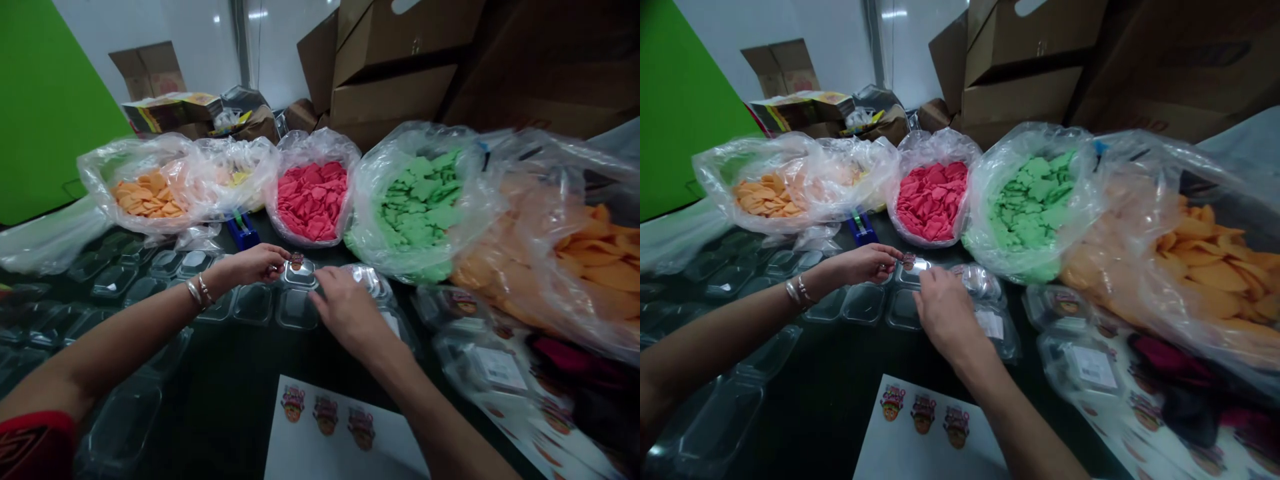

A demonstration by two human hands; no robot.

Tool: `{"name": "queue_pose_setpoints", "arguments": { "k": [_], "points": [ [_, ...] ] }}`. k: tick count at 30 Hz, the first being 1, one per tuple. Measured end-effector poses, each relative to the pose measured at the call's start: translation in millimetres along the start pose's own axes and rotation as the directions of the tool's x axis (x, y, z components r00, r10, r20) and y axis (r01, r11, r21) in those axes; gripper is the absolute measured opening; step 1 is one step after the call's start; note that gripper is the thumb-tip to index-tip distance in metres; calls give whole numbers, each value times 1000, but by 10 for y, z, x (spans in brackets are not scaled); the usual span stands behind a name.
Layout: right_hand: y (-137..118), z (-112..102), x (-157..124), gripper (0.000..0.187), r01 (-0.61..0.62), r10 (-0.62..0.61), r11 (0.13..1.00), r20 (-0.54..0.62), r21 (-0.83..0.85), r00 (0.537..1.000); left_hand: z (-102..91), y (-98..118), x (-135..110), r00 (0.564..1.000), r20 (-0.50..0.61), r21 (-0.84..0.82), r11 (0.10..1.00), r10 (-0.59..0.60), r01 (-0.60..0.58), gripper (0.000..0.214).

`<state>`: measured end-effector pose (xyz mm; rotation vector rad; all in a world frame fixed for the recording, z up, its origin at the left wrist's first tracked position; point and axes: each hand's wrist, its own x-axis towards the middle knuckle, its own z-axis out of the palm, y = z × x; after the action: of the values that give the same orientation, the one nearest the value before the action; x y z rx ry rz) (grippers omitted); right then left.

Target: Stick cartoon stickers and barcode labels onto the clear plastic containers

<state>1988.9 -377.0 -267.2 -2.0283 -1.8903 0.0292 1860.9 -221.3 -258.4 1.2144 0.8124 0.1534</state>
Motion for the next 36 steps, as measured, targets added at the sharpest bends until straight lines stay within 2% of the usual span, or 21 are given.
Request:
{"name": "queue_pose_setpoints", "arguments": {
  "k": [3,6,11,16,21,26,31,34,36],
  "points": [
    [170,-211,109,20,-44,40,997,-57,-63,998,49,17,52,998,41,-34,998,-44,46,23],
    [271,-246,150,21,-53,43,993,-92,-105,995,98,41,61,995,42,-78,993,-87,90,23],
    [274,-173,120,16,-36,34,991,-22,-126,999,125,24,81,993,24,-104,988,-115,117,23],
    [228,-203,142,18,-55,60,987,32,-152,998,121,-12,110,991,-11,-52,989,-137,136,26],
    [129,-190,292,18,-42,61,984,111,-173,992,112,-32,144,995,-38,85,992,-96,99,21],
    [-8,53,572,27,-12,50,988,244,-152,968,162,-28,151,995,-68,199,976,-73,86,13],
    [-68,161,646,27,18,20,991,273,-136,962,159,44,118,993,-103,257,963,-53,78,10],
    [-91,124,586,29,24,-1,995,236,-96,972,104,120,75,977,-208,305,952,41,25,19],
    [-106,106,573,31,14,-4,999,207,-46,978,83,132,46,948,-268,399,915,170,-51,28]
  ]
}}
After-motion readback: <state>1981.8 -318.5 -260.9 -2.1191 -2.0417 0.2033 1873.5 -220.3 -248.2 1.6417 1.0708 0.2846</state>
